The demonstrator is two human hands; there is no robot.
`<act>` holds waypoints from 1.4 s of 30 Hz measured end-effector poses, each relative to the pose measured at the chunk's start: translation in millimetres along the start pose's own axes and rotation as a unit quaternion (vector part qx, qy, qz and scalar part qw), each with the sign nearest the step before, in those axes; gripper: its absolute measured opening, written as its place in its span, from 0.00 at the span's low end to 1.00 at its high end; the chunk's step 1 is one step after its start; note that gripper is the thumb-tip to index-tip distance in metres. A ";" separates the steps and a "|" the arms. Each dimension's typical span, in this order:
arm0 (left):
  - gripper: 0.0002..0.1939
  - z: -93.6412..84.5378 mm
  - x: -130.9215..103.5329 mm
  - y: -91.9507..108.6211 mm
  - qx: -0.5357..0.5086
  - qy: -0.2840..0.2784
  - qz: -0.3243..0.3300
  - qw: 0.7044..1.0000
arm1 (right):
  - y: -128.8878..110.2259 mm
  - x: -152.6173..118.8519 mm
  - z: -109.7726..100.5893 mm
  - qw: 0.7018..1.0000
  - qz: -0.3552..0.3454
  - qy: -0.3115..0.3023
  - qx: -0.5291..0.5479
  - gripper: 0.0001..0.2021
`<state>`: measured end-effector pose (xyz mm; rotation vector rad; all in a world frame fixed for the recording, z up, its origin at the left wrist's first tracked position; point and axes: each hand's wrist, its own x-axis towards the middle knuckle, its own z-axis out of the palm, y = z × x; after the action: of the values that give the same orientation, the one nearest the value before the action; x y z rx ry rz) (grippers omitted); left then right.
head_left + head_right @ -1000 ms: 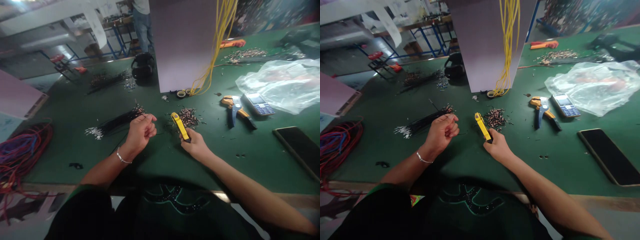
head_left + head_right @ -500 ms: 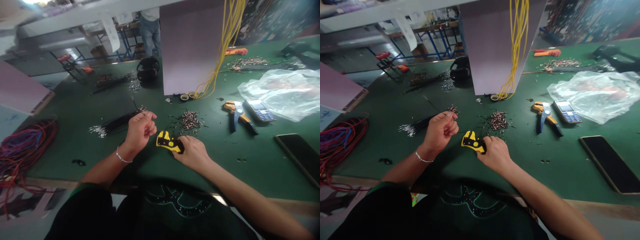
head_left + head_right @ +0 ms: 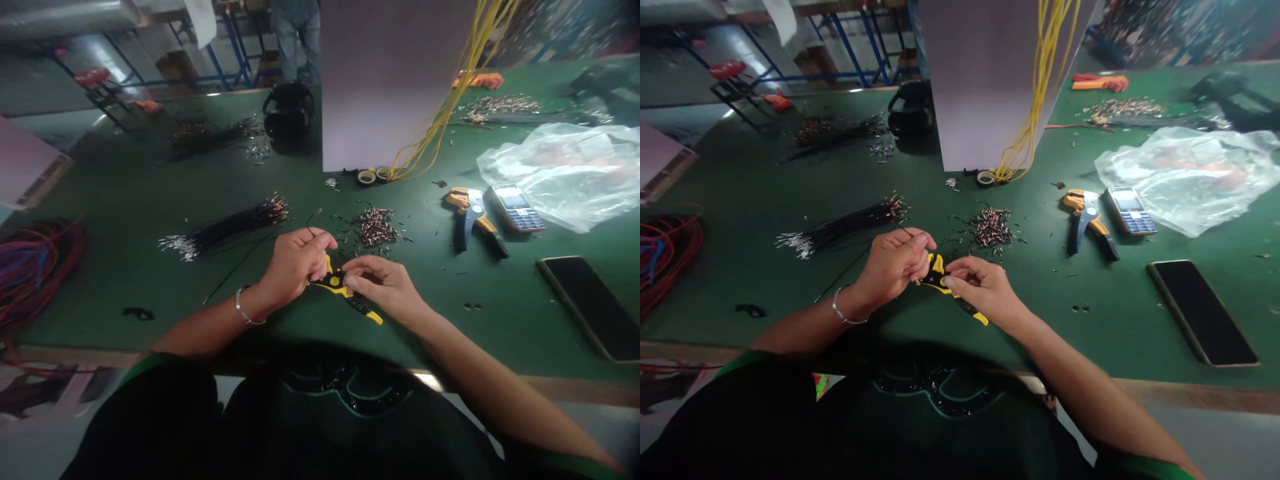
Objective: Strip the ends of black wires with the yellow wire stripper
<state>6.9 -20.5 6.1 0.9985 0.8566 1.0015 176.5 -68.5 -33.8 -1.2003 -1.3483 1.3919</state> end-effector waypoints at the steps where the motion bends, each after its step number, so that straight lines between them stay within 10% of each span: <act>1: 0.09 1.4 -1.4 -1.3 0.004 -0.009 -0.010 1.000 | -0.4 -0.1 0.9 1.000 0.008 -0.011 0.016 0.12; 22: 0.08 1.8 -5.3 5.1 -0.011 -0.028 -0.033 0.999 | 3.3 -1.1 0.7 0.984 0.036 -0.092 0.145 0.10; 42: 0.09 14.7 -22.9 -0.5 -0.014 -0.062 -0.126 0.990 | 7.2 4.9 -4.8 0.964 -0.083 0.166 -0.192 0.04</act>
<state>13.3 -46.0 13.0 0.8928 0.8387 0.7264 180.7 -63.3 -41.3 -1.4581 -1.4727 0.7875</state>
